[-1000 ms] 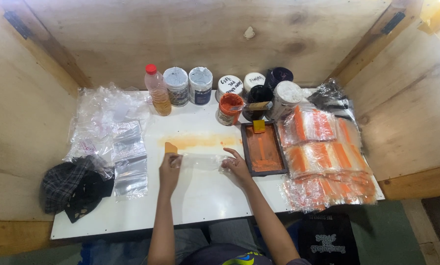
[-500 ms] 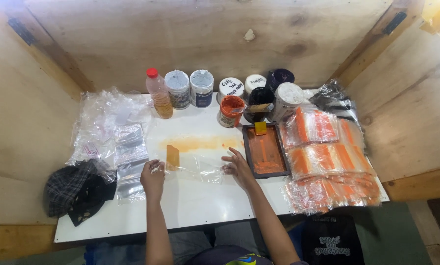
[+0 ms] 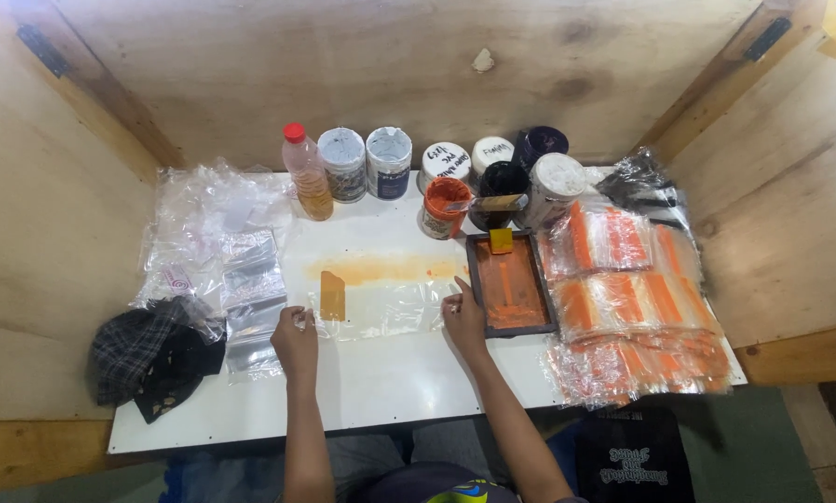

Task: Manual screen printing of logos or text onto plastic bags using orange ink.

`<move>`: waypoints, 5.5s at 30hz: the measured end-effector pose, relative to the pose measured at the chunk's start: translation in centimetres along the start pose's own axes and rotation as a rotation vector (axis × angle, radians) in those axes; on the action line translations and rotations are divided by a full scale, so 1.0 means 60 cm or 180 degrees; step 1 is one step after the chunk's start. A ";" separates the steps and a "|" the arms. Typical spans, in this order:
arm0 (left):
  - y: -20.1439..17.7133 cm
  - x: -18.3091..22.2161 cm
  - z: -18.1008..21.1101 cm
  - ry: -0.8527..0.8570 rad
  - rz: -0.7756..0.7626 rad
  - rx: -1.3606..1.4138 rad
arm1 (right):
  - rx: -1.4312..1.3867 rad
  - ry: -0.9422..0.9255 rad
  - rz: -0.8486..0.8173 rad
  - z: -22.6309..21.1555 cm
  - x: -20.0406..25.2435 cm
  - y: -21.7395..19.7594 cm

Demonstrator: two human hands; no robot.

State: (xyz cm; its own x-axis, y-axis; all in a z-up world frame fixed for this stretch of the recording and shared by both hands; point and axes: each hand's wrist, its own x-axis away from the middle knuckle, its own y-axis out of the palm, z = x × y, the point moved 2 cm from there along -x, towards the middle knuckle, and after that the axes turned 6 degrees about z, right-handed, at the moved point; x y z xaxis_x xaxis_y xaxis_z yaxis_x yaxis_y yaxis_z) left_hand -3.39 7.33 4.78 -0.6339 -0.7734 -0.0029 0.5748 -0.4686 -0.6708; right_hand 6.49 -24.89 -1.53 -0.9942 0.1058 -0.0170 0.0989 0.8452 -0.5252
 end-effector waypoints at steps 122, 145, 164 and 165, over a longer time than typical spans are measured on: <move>0.076 0.132 0.274 0.1834 -0.2866 -0.2284 | 0.1820 -0.1900 -0.2362 -0.092 -0.020 -0.100; 0.100 0.137 0.273 0.1949 -0.2810 -0.2528 | 0.1853 -0.2360 -0.1163 -0.094 -0.177 -0.031; 0.122 0.131 0.256 0.1825 -0.2903 -0.2478 | 0.2555 -0.3514 -0.0967 -0.070 -0.010 -0.084; 0.121 0.130 0.259 0.1826 -0.2917 -0.2517 | 0.2619 -0.3554 -0.0983 -0.066 -0.002 -0.085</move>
State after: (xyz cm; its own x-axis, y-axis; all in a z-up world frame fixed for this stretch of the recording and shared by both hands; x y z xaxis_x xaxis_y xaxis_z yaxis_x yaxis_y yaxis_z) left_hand 3.87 -8.73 11.41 -0.8651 0.0633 0.4976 -0.4997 -0.1962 -0.8437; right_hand 6.28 -27.15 4.50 -0.5192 -0.8138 -0.2611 0.2082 0.1759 -0.9621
